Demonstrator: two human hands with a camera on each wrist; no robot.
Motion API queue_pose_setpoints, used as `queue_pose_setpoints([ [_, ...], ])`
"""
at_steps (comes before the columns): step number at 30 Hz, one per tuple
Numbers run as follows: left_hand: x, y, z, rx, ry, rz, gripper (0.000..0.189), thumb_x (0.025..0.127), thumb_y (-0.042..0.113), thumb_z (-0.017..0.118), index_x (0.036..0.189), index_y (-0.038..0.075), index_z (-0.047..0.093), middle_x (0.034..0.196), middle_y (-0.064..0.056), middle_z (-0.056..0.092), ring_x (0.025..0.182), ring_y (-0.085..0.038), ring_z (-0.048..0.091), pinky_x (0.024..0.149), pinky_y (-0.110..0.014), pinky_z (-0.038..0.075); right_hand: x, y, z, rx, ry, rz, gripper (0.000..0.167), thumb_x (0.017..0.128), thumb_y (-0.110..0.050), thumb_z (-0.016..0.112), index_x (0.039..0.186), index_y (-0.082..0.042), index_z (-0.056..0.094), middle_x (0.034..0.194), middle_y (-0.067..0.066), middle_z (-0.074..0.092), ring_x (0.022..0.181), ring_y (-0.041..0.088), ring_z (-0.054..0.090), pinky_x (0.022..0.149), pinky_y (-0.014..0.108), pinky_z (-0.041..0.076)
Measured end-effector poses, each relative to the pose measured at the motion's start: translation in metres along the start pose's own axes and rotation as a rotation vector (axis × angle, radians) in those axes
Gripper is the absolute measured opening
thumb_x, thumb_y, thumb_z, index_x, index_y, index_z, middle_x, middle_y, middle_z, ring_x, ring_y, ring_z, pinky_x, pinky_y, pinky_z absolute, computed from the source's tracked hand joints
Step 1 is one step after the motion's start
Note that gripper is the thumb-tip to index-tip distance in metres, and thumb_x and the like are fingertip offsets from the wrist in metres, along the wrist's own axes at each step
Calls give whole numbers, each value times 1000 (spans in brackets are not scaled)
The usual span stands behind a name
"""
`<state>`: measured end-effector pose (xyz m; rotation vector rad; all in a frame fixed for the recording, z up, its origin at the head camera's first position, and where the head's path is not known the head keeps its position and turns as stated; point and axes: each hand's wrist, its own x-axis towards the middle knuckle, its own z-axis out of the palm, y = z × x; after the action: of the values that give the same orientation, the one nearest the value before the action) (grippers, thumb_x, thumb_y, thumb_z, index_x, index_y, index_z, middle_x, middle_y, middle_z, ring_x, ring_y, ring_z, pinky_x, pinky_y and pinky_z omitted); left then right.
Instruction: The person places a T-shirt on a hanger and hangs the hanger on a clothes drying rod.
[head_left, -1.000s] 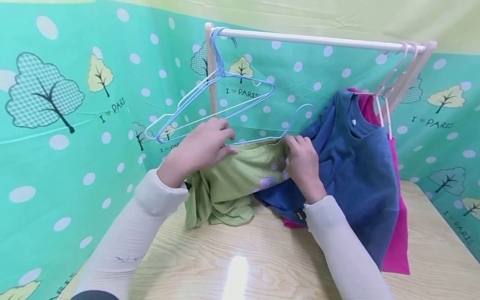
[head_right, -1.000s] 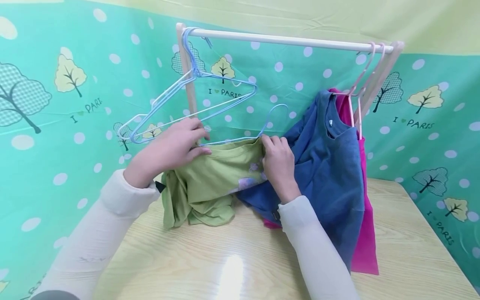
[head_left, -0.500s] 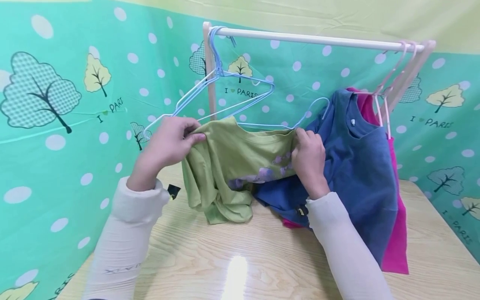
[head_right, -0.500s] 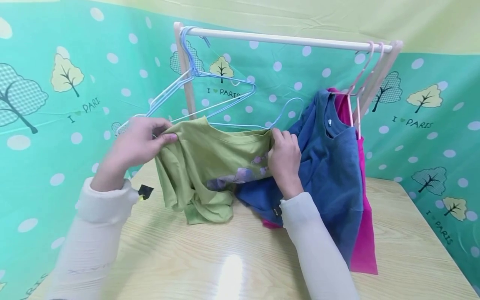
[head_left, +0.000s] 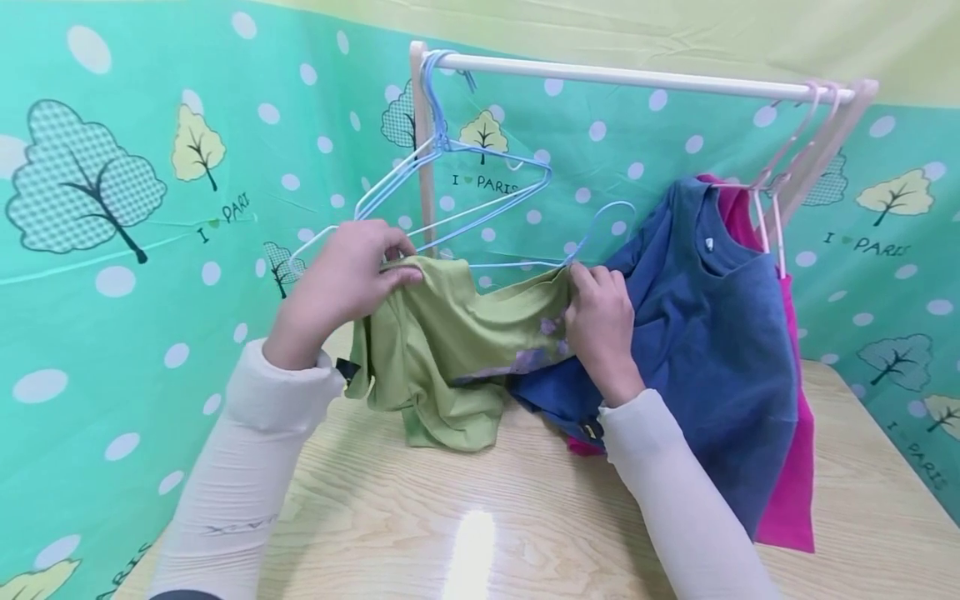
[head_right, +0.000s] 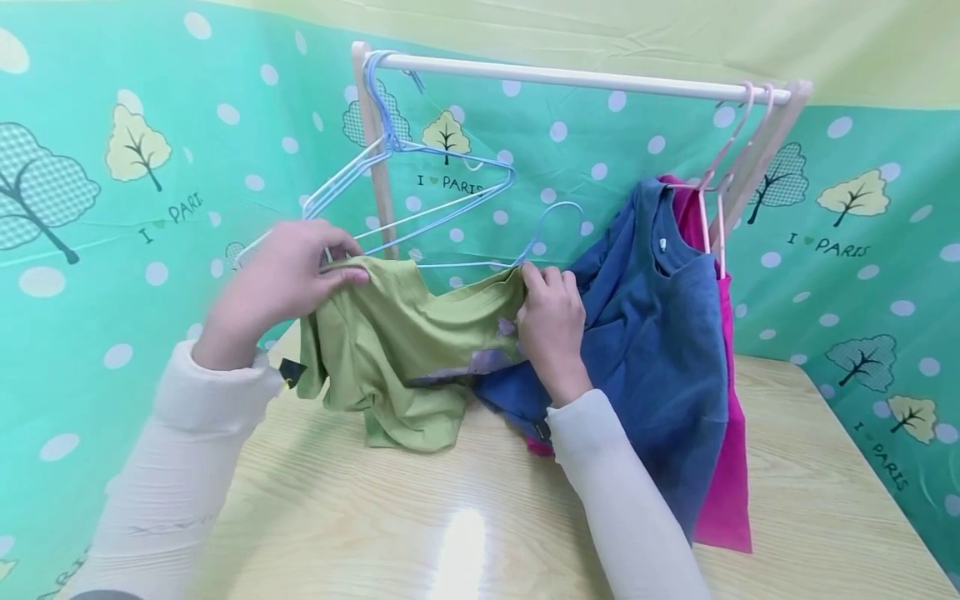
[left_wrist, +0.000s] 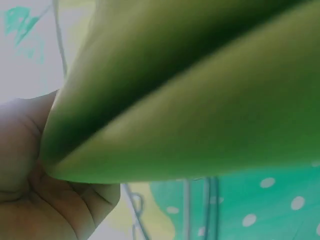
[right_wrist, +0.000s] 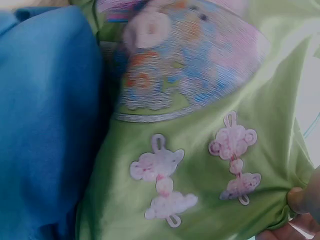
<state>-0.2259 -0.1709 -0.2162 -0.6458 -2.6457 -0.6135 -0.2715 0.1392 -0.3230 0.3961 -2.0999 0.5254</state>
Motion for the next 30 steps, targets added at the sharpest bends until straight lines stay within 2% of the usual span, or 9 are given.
queue_pose_setpoints([
  [2, 0, -1, 7, 63, 14, 54, 18, 86, 14, 84, 99, 3, 76, 90, -8, 67, 82, -26, 61, 77, -41, 52, 1, -1, -1, 5, -2, 6, 21, 94, 8, 56, 109, 2, 70, 93, 22, 64, 80, 41, 52, 72, 52, 47],
  [3, 0, -1, 10, 87, 21, 71, 18, 85, 12, 84, 98, 3, 76, 93, -9, 67, 89, -28, 63, 81, -42, 53, 1, -1, -1, 8, -1, 8, 22, 94, 8, 56, 109, 2, 70, 93, 22, 64, 79, 41, 51, 71, 52, 46],
  [9, 2, 2, 25, 235, 189, 253, 13, 83, 2, 83, 94, 1, 76, 86, -10, 60, 83, -32, 56, 70, -38, 49, 2, -4, -3, 25, 18, 24, 26, 93, 8, 55, 112, 1, 71, 93, 22, 63, 77, 41, 50, 69, 51, 45],
  [10, 2, 2, 28, 247, 215, 285, 14, 82, 3, 84, 93, 0, 76, 83, -8, 57, 77, -30, 50, 66, -37, 45, 2, -4, -3, 26, 20, 29, 27, 94, 8, 55, 114, 0, 72, 93, 22, 63, 77, 41, 50, 68, 50, 45],
  [12, 1, 3, 30, 242, 231, 319, 17, 83, 10, 85, 91, -1, 75, 83, -9, 58, 76, -30, 49, 66, -37, 44, 2, -5, -3, 25, 24, 37, 27, 94, 7, 56, 115, 0, 72, 92, 22, 63, 76, 41, 50, 68, 50, 44],
  [16, -1, 7, 35, 207, 250, 343, 25, 92, 23, 78, 90, -2, 74, 83, -10, 59, 77, -29, 49, 68, -38, 44, 3, -4, -2, 16, 36, 43, 25, 96, 5, 56, 115, 0, 73, 89, 22, 63, 73, 41, 50, 68, 50, 44],
  [19, -1, 11, 39, 226, 299, 341, 25, 98, 20, 71, 91, -4, 75, 82, -11, 59, 76, -30, 48, 67, -39, 43, 4, -5, -2, 16, 45, 41, 25, 97, 4, 56, 114, 0, 73, 87, 22, 62, 71, 40, 49, 66, 49, 43],
  [25, 4, 16, 46, 374, 393, 312, 20, 96, 18, 72, 92, -1, 78, 83, -12, 61, 76, -31, 49, 64, -41, 41, 6, -9, -3, 22, 41, 43, 27, 96, 4, 57, 117, 0, 74, 86, 21, 61, 70, 39, 48, 63, 49, 43],
  [30, 10, 22, 55, 495, 477, 320, 17, 95, 15, 72, 91, 0, 79, 84, -12, 64, 78, -32, 55, 66, -39, 44, 8, -16, -3, 19, 56, 43, 27, 97, 3, 57, 117, 0, 75, 86, 21, 62, 69, 38, 47, 62, 49, 43],
])
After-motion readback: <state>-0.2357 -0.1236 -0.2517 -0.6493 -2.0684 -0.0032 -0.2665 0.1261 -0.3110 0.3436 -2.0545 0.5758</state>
